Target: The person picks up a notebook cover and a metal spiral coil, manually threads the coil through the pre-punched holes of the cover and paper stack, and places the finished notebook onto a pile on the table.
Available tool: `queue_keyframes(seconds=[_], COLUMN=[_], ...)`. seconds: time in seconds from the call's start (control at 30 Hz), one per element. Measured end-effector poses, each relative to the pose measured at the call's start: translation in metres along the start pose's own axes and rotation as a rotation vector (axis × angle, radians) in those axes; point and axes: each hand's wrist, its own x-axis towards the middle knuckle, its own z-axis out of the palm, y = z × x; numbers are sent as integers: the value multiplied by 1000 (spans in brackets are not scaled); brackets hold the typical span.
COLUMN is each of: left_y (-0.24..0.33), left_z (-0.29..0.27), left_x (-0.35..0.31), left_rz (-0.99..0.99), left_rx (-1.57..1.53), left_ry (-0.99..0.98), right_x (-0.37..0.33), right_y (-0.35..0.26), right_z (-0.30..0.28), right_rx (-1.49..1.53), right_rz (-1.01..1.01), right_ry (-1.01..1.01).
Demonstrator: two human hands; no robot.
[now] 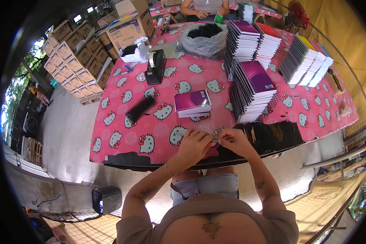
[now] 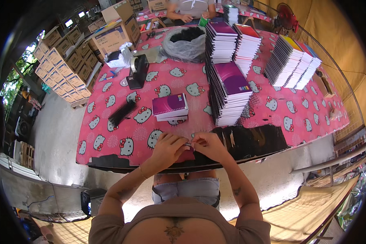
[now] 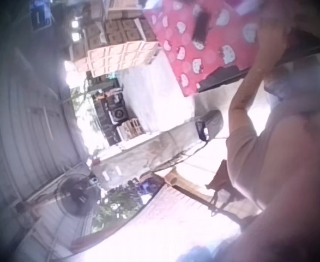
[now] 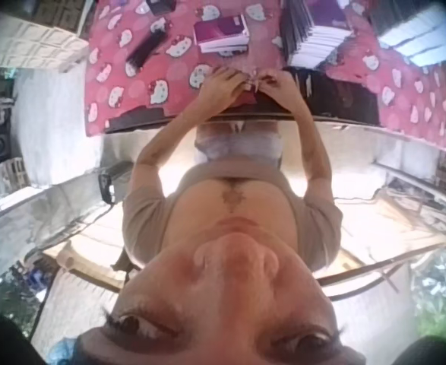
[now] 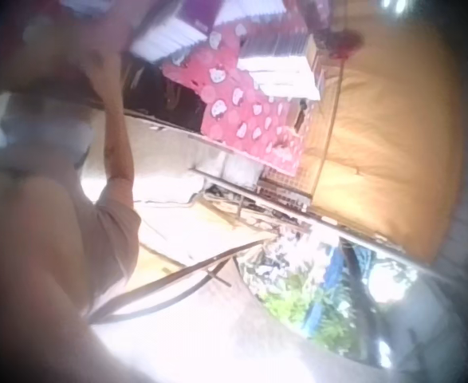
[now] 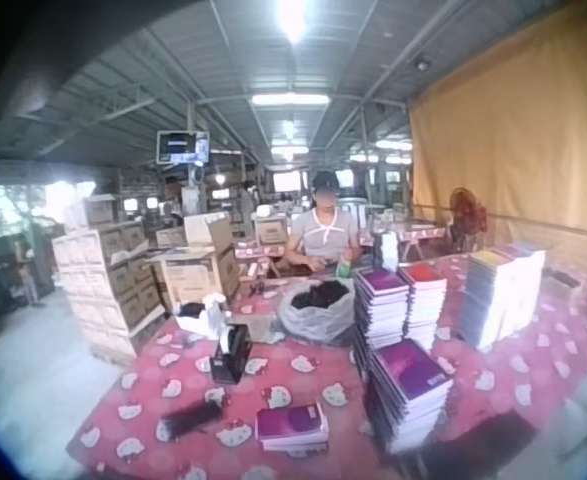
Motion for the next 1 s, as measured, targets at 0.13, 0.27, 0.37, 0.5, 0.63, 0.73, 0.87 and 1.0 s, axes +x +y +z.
queue_keyframes(seconds=[0.13, 0.27, 0.37, 0.5, 0.63, 0.73, 0.87, 1.0], left_y=[7, 14, 11, 13, 9, 10, 56, 59], left_z=[2, 1, -1, 0, 4, -4, -74, -84], left_x=[3, 5, 2, 7, 9, 18, 69, 137], left_rz=[46, 50, 19, -3, 27, -61, -435, 156], left_rx=[101, 151, 96, 46, 54, -4, -525, -229], left_ry=[10, 22, 17, 6, -14, -58, -51, 264], right_x=[-1, -3, -13, -19, -24, -27, -35, -23], right_y=[3, 1, 2, -1, 7, -2, -94, -120], right_z=[19, 24, 21, 30, 36, 29, 31, -13], right_rx=[-140, -209, -140, -396, -395, -461, -78, 125], right_rz=[-87, -113, -160, -344, -317, -331, -351, -242], right_ry=[192, 319, 292, 395, 462, 464, 474, 530])
